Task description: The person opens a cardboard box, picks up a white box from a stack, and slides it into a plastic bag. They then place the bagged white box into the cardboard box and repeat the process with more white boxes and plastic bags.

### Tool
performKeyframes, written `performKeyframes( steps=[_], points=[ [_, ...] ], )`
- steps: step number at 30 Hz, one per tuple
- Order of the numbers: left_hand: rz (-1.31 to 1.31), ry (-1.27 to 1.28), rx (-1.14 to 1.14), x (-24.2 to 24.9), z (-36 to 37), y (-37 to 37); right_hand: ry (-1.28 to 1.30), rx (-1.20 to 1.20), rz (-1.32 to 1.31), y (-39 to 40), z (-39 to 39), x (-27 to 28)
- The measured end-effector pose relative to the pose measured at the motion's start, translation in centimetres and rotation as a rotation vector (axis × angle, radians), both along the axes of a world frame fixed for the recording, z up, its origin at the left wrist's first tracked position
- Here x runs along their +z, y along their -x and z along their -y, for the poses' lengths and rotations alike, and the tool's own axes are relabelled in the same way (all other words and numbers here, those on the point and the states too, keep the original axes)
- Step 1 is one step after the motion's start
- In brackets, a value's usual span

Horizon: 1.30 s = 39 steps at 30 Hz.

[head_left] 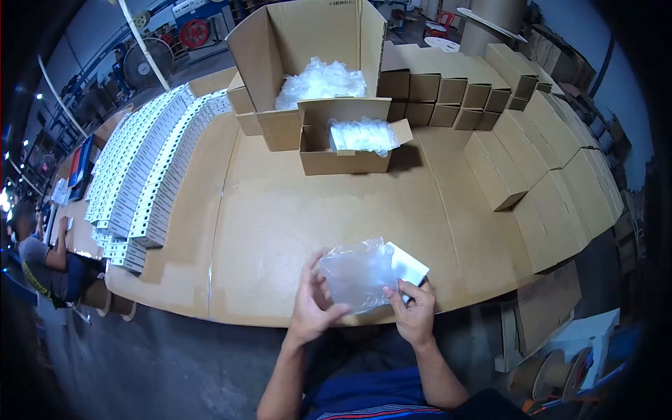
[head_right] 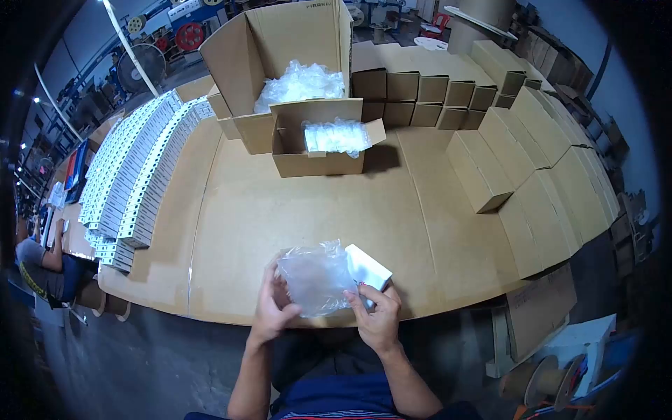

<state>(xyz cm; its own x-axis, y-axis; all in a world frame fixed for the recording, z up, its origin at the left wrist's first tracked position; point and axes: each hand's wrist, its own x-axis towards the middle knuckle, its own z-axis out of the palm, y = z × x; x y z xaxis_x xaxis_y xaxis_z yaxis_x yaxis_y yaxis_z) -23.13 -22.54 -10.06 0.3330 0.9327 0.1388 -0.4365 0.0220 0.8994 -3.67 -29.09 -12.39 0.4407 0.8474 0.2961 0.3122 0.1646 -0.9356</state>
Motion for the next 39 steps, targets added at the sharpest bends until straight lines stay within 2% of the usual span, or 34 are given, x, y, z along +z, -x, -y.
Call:
performKeyframes(
  steps=[1,2,5,6,9,11,15,21,22,25,26,33,39],
  points=[
    [-0.073,0.037,-0.065,0.2,0.5,-0.2,0.000,0.018,0.017,0.1,-0.1,-0.1],
    [-0.101,0.088,-0.027,0.6,0.5,-0.8,0.001,0.039,0.035,0.2,-0.2,-0.1],
    [-0.384,-0.012,0.074,-0.3,0.0,-0.7,0.001,0.159,0.137,0.1,-0.3,0.8],
    [-0.365,-0.022,0.130,0.6,0.1,-1.1,0.000,0.205,0.178,0.0,-0.3,1.5],
    [-0.404,-0.149,0.178,0.2,0.2,-0.7,-0.041,0.243,-0.105,-1.1,-0.6,3.4],
    [-0.497,-0.156,0.162,0.8,0.5,-0.3,-0.001,0.164,-0.122,-3.1,-1.1,4.0],
    [-0.509,-0.228,0.139,0.5,0.4,-0.2,-0.331,0.217,-0.252,-3.3,-2.9,8.4],
    [-0.565,-0.225,0.174,0.9,0.6,-0.9,-0.459,0.472,0.026,-4.6,-4.1,9.1],
    [-0.579,-0.233,0.181,1.0,0.5,-1.0,-0.494,0.435,0.037,-4.0,-4.5,9.3],
    [-0.606,-0.250,0.191,1.0,0.4,-0.9,-0.406,0.600,0.221,-4.6,-5.3,11.1],
    [-0.605,-0.248,0.189,0.7,0.4,-0.9,-0.315,0.544,0.152,-4.0,-5.1,11.5],
    [-0.667,-0.309,0.252,0.2,0.6,-0.9,-0.270,0.706,0.219,-3.1,-6.7,11.1],
    [-0.570,-0.256,0.235,-1.3,0.2,-0.5,-0.109,0.862,0.074,-2.8,-7.6,9.5]
  ],
)
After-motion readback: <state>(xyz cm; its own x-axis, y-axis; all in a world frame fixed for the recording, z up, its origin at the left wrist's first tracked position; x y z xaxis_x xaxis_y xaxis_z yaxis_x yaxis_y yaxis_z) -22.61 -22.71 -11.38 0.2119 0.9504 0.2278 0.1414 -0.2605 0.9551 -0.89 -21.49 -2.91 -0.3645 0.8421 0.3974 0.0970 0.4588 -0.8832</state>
